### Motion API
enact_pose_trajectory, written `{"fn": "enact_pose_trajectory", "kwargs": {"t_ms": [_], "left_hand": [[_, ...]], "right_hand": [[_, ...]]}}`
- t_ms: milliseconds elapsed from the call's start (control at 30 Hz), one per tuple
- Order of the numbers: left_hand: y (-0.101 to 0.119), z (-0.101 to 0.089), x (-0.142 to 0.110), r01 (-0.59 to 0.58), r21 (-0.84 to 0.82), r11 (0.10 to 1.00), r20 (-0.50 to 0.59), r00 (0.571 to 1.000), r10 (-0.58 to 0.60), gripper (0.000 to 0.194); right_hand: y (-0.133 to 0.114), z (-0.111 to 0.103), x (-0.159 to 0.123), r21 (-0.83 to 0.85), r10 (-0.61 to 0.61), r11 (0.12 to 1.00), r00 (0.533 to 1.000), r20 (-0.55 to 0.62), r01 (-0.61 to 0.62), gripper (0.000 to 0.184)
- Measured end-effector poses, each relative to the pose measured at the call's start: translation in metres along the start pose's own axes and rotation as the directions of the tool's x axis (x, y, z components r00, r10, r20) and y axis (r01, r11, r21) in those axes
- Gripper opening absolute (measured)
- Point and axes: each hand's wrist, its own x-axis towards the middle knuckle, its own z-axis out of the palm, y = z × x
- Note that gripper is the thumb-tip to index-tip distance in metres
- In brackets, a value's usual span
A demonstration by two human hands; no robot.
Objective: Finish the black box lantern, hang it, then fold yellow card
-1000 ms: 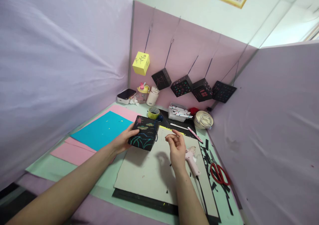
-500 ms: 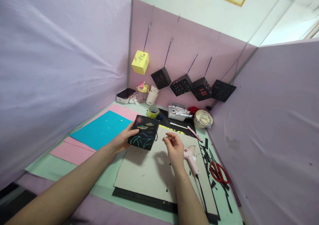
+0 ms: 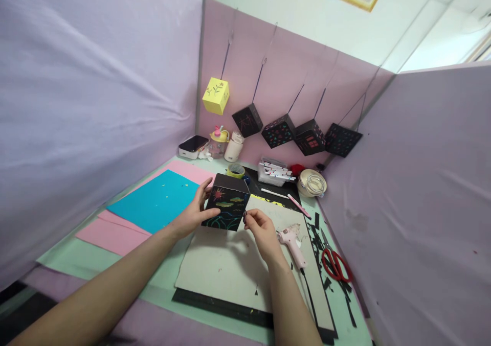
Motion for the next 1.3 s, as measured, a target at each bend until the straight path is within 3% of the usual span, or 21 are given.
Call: {"fn": "enact_pose_trajectory", "kwargs": {"t_ms": [100,267,333,400,467,533,800,1033,1300], "left_hand": [[-0.0001,-0.0004,0.0001,-0.006,0.016,1.0,-0.003,1.0,0.006,0.102],[-0.0013,-0.0003,-0.0004,-0.017,0.11,0.994,-0.032,0.999,0.021,0.106],[-0.0017,0.0001,-0.0011,-0.035,0.189,0.981,-0.038,0.998,0.043,0.108],[-0.0016,0.0005,-0.0018,-0.054,0.248,0.967,-0.02,0.998,0.061,0.109],[-0.0017,0.0009,-0.0024,-0.052,0.249,0.967,0.017,0.999,0.049,0.109],[-0.0022,0.0011,-0.0026,-0.03,0.216,0.976,0.055,0.998,0.019,0.108],[-0.0051,0.0006,-0.0017,-0.032,0.227,0.973,0.163,0.987,-0.006,0.104],[-0.0057,0.0002,-0.0012,-0.025,0.245,0.969,0.131,0.991,-0.008,0.108],[-0.0038,0.0015,-0.0016,-0.026,0.222,0.975,0.127,0.992,-0.002,0.106]], "right_hand": [[-0.0044,-0.0015,-0.0006,0.109,-0.031,0.993,0.999,-0.034,0.034,0.025],[-0.0108,-0.0047,0.0014,0.217,-0.168,0.957,0.978,-0.127,0.193,0.018],[-0.0099,-0.0051,0.0016,0.123,-0.28,0.941,0.93,-0.236,0.315,0.016],[-0.0083,-0.0045,0.0007,-0.089,-0.423,0.905,0.857,-0.296,0.416,0.028],[-0.0075,-0.0038,-0.001,-0.287,-0.534,0.838,0.809,-0.247,0.465,0.037],[-0.0078,-0.0034,-0.0028,-0.384,-0.581,0.783,0.796,-0.169,0.49,0.038],[-0.0102,-0.0051,-0.0048,-0.449,-0.594,0.736,0.802,-0.068,0.507,0.032],[-0.0106,-0.0043,-0.0054,-0.427,-0.589,0.729,0.808,0.007,0.535,0.025],[-0.0088,-0.0057,-0.0036,-0.412,-0.57,0.742,0.821,0.028,0.528,0.031]]}}
